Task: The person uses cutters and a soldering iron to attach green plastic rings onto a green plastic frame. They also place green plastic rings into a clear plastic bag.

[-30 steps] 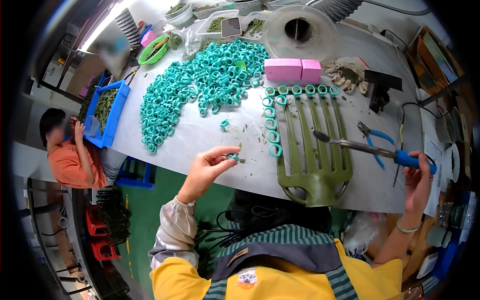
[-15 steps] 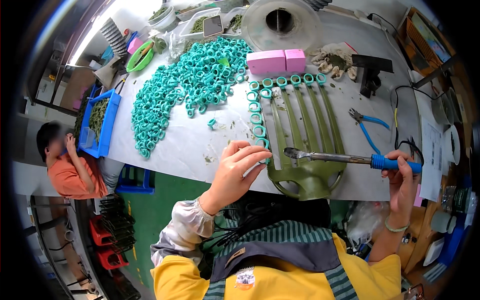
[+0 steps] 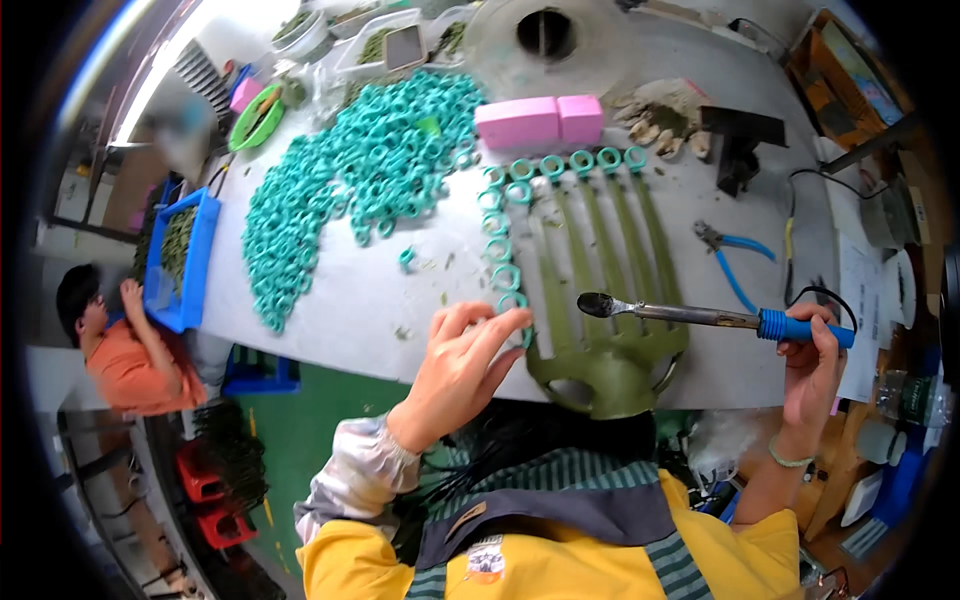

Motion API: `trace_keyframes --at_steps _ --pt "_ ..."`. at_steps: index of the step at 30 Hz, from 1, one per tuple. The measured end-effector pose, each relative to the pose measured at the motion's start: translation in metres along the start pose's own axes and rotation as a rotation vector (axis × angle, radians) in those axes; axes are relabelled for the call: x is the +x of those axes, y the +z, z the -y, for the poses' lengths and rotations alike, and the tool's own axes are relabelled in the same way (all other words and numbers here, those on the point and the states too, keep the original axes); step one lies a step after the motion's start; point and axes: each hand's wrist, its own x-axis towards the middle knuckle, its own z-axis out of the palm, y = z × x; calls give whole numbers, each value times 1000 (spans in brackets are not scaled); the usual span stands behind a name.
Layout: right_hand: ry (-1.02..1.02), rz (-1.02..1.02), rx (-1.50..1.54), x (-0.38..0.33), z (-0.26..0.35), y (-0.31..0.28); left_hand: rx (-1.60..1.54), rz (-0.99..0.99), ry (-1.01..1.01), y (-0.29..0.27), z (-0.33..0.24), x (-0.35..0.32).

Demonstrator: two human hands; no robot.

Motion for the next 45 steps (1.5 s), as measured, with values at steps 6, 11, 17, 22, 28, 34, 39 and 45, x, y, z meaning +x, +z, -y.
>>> trace_keyframes --at_steps 6,11,17,22,28,34,39,45 --pt "-141 -275 185 94 -3 -23 -23 28 27 -2 2 -1" --pt "-215 -167 229 207 -5 -57 -50 8 -34 -2 -1 2" --pt "-37 -45 217 267 -20 -63 -54 21 -35 1 3 3" --pt "145 107 233 272 -26 -59 -61 13 -53 1 3 3" --pt "-258 414 -990 175 -59 -44 -52 20 -68 -2 5 -1" --pt "-379 631 -1317 107 -55 -23 -712 -208 -321 -12 18 -16" --pt "-230 648 -1094 85 -33 10 -985 -216 -533 -23 34 -25" --pt "-544 1121 -1005 33 -25 112 -1108 -36 -704 -9 27 -23"
